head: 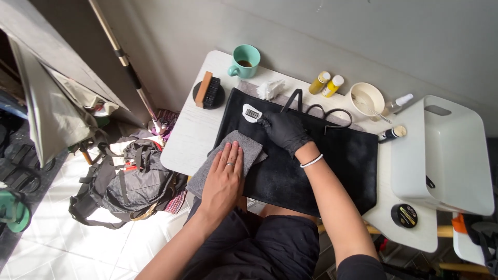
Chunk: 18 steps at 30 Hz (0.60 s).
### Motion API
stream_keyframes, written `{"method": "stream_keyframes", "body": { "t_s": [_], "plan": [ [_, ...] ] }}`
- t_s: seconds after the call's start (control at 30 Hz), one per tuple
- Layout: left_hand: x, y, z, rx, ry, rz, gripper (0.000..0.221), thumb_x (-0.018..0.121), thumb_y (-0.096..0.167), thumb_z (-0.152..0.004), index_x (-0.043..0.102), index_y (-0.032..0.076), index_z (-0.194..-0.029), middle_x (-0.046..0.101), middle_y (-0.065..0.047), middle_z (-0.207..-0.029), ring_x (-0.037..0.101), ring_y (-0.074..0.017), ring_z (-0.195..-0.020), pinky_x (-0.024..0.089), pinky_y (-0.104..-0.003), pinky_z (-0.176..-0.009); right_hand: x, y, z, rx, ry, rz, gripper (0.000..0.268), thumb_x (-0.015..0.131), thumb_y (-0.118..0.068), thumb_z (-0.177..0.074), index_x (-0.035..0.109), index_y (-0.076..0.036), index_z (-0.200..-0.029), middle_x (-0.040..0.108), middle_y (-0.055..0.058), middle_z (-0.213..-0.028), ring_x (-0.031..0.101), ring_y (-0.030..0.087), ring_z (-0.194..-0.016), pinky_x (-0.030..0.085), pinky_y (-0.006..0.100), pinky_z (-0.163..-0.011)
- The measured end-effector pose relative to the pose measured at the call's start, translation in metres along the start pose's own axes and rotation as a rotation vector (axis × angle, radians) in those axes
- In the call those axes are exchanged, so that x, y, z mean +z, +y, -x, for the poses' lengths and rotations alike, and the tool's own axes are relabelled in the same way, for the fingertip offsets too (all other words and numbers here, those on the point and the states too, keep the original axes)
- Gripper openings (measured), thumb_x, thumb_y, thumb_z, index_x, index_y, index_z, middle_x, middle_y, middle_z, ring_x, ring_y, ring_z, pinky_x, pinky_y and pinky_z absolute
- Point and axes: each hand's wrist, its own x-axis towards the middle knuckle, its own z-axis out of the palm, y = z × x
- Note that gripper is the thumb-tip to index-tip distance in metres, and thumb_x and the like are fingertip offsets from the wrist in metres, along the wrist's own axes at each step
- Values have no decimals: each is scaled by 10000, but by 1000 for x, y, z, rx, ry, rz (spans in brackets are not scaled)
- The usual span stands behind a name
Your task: Cleaning and conditioning a black leather tote bag using a brush and a cloth on a workbench.
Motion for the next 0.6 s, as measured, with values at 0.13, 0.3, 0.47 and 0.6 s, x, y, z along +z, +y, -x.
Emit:
{"method": "stream_keyframes", "body": {
  "t_s": [0.13,0.3,0.47,0.6],
  "plan": [
    [4,-2,0,-24,-11,23,804,656,331,-819,449,-33,-1506,419,-238,-1600,368,-355,-1511,284,-465,-1235,17,-17,-7,-36,39,6,342,433,-434,-1038,674,-210,-943,754,91,-801,761,339,-923,573,470,-814],
    [2,1,-3,-45,-111,-16,806,640,394,-879,420,-35,-1525,392,-242,-1614,345,-353,-1521,271,-459,-1237,-24,-61,31,-62,145,49,374,504,-387,-1032,693,-176,-787,708,131,-644,750,344,-726,577,446,-685],
    [0,-1,-2,-21,-164,-67,771,579,403,-928,391,-22,-1543,351,-236,-1636,315,-346,-1534,262,-458,-1239,17,-47,96,67,155,99,436,445,-382,-1061,683,-173,-761,706,145,-623,747,349,-720,577,429,-661],
    [-12,4,-10,-28,-179,-54,761,604,366,-908,413,-17,-1537,383,-217,-1628,335,-339,-1528,280,-452,-1231,47,-46,137,298,214,185,469,478,-479,-1050,754,-194,-799,700,106,-591,725,311,-648,539,358,-616]
  ]
}}
